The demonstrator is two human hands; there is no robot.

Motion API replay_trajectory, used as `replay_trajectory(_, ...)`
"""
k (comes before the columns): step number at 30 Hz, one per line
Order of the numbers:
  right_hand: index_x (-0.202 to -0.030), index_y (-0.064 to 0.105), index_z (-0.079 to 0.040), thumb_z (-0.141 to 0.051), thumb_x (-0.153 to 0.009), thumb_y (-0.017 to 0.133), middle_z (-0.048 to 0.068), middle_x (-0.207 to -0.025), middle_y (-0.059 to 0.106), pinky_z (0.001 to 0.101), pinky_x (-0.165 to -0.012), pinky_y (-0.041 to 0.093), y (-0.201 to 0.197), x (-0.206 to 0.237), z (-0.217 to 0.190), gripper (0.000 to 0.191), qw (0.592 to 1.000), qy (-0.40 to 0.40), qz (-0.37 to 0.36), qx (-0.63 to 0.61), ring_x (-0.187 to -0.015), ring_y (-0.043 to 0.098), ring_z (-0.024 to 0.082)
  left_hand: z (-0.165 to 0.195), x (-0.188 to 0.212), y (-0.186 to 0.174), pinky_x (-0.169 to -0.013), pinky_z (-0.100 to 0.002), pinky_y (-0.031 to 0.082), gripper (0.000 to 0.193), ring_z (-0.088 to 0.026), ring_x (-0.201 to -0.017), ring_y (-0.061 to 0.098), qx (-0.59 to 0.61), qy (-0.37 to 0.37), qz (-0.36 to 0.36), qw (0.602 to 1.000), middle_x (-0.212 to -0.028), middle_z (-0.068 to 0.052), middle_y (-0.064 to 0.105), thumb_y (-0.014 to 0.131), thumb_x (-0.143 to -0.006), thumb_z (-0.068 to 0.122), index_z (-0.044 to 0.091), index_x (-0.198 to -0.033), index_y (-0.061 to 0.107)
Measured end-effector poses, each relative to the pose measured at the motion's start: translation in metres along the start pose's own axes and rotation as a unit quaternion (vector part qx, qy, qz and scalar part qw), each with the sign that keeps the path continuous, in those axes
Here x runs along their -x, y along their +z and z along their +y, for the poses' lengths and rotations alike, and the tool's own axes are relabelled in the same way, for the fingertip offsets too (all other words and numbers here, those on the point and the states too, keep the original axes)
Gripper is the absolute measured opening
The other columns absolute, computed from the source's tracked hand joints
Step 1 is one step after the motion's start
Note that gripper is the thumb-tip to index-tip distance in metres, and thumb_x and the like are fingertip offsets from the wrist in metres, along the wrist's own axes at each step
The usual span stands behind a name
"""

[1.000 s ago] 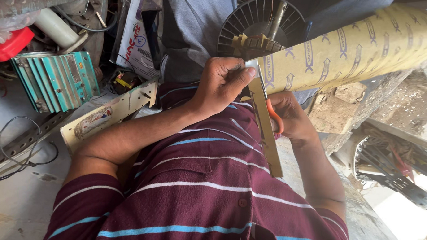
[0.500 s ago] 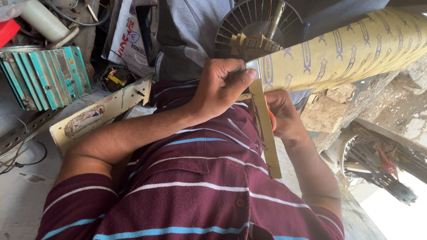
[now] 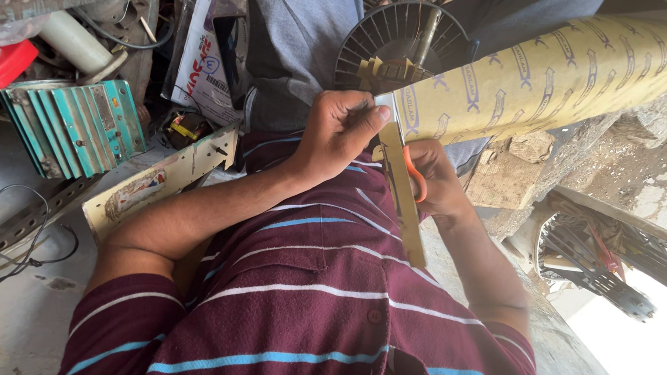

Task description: The person sits on the floor and works on an electric motor stator, using a screwdriver to adjust components and a pair of scissors to cut a strip of cardboard. The person then places the cardboard strip onto the motor assembly.

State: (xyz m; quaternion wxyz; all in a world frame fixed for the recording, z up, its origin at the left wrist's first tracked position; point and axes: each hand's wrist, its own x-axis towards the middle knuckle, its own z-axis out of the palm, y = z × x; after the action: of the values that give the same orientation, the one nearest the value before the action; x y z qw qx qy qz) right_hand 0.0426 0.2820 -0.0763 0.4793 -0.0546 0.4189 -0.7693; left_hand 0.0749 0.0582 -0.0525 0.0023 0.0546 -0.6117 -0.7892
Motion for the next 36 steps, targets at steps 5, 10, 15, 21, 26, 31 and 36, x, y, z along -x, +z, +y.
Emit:
replay_trajectory(5,-0.091,0.071,0.004,-0.020,-0.082,0.090,0.001,-0.078,0.068,0.0215,-0.058,0.042,-0.021,-0.006,0.022,0.031,0.999,0.018,0.031,0.021,-0.066,0.057,0.004,0.006,0.004,0.004,-0.049,-0.023,0.032,0.032,0.001,-0.057,0.043,-0.040,-0.004,-0.014,0.999,-0.060,0.007,0.052,0.063,-0.105,0.014,0.003,-0.075,0.062)
replay_trajectory(10,-0.104,0.072,-0.005,-0.025,-0.090,0.086,0.000,-0.076,0.068,0.0198,-0.053,0.045,-0.080,-0.010,0.058,0.028,0.989,-0.117,-0.078,0.053,-0.060,0.061,0.007,0.011,-0.004,-0.008,-0.055,-0.024,0.034,0.027,-0.001,-0.065,0.045,-0.058,0.045,0.002,0.997,-0.070,0.005,0.055,0.061,-0.108,0.017,0.001,-0.087,0.067)
replay_trajectory(15,-0.151,0.039,-0.009,-0.029,-0.085,0.063,0.010,-0.135,0.059,0.0431,-0.114,0.055,-0.156,0.010,0.033,0.073,0.830,-0.388,0.386,-0.105,-0.127,0.061,0.022,0.006,-0.023,-0.047,-0.053,-0.023,0.030,0.033,-0.001,-0.058,0.041,-0.071,0.054,0.020,0.996,-0.065,0.006,0.049,0.059,-0.111,0.026,0.003,-0.087,0.064)
replay_trajectory(21,-0.154,0.046,0.002,-0.025,-0.098,0.069,0.019,-0.149,0.055,0.0449,-0.097,0.044,-0.177,-0.038,0.016,0.067,0.747,-0.318,0.455,0.366,-0.130,0.054,0.026,0.004,-0.036,-0.052,-0.059,-0.023,0.038,0.030,-0.004,-0.064,0.048,-0.012,0.019,0.032,0.999,-0.071,0.003,0.053,0.060,-0.113,0.027,0.005,-0.093,0.061)
replay_trajectory(26,-0.156,0.041,0.000,-0.050,-0.092,0.082,0.016,-0.156,0.054,0.0459,-0.125,0.042,-0.129,-0.028,0.000,0.091,0.714,-0.279,0.353,0.536,-0.151,0.052,0.032,0.005,-0.047,-0.059,-0.058,-0.024,0.040,0.025,-0.006,-0.063,0.049,0.012,0.003,0.039,0.999,-0.074,0.002,0.054,0.061,-0.111,0.028,0.005,-0.101,0.066)
replay_trajectory(31,-0.157,0.036,0.004,-0.050,-0.087,0.083,0.024,-0.159,0.047,0.0532,-0.130,0.032,-0.069,-0.030,-0.004,0.100,0.635,-0.230,0.338,0.655,-0.151,0.042,0.046,-0.010,-0.051,-0.078,-0.056,-0.025,0.043,0.021,-0.007,-0.059,0.051,0.039,-0.012,0.055,0.998,-0.071,0.002,0.056,0.062,-0.109,0.028,0.008,-0.104,0.067)
replay_trajectory(36,-0.145,0.055,0.001,-0.016,-0.073,0.078,0.020,-0.134,0.064,0.0477,-0.113,0.051,-0.065,-0.018,0.002,0.077,0.653,-0.249,0.403,0.591,-0.126,0.065,0.036,-0.041,-0.064,-0.106,-0.060,-0.028,0.042,0.018,-0.011,-0.065,0.053,0.229,-0.097,0.081,0.965,-0.072,0.000,0.056,0.067,-0.109,0.021,0.009,-0.096,0.064)
